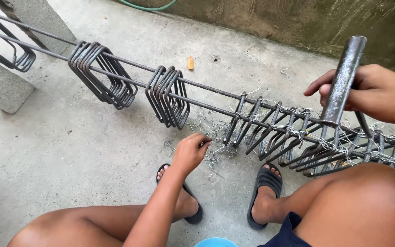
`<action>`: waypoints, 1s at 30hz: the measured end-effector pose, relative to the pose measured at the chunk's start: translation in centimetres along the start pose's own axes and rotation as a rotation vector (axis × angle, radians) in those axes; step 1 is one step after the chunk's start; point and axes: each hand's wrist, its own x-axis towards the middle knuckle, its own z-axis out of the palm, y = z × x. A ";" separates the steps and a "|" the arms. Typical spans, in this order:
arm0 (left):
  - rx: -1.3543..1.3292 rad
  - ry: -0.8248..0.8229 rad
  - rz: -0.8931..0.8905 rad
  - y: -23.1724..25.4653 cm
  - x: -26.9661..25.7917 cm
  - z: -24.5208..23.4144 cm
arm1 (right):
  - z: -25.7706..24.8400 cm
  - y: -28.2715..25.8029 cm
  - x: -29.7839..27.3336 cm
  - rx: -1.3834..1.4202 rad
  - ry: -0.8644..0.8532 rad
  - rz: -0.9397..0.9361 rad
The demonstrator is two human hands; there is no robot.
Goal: The person sits on a concrete floor and uses a metal twisting tool to bind a rebar cage with wire. They pick up wire pieces, wrap them around the rebar intersections, and twist them tight to secure the structure.
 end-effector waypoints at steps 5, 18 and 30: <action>0.440 -0.283 0.235 -0.9 2.2 -1.4 | -0.3 0.7 -0.2 0.009 -0.019 -0.005; 1.164 -0.857 0.635 -2.8 8.9 1.6 | -0.7 1.9 -1.4 -0.018 -0.004 0.073; 0.917 -0.845 0.161 -4.5 10.2 2.6 | -0.9 3.6 -1.1 -0.097 0.017 0.161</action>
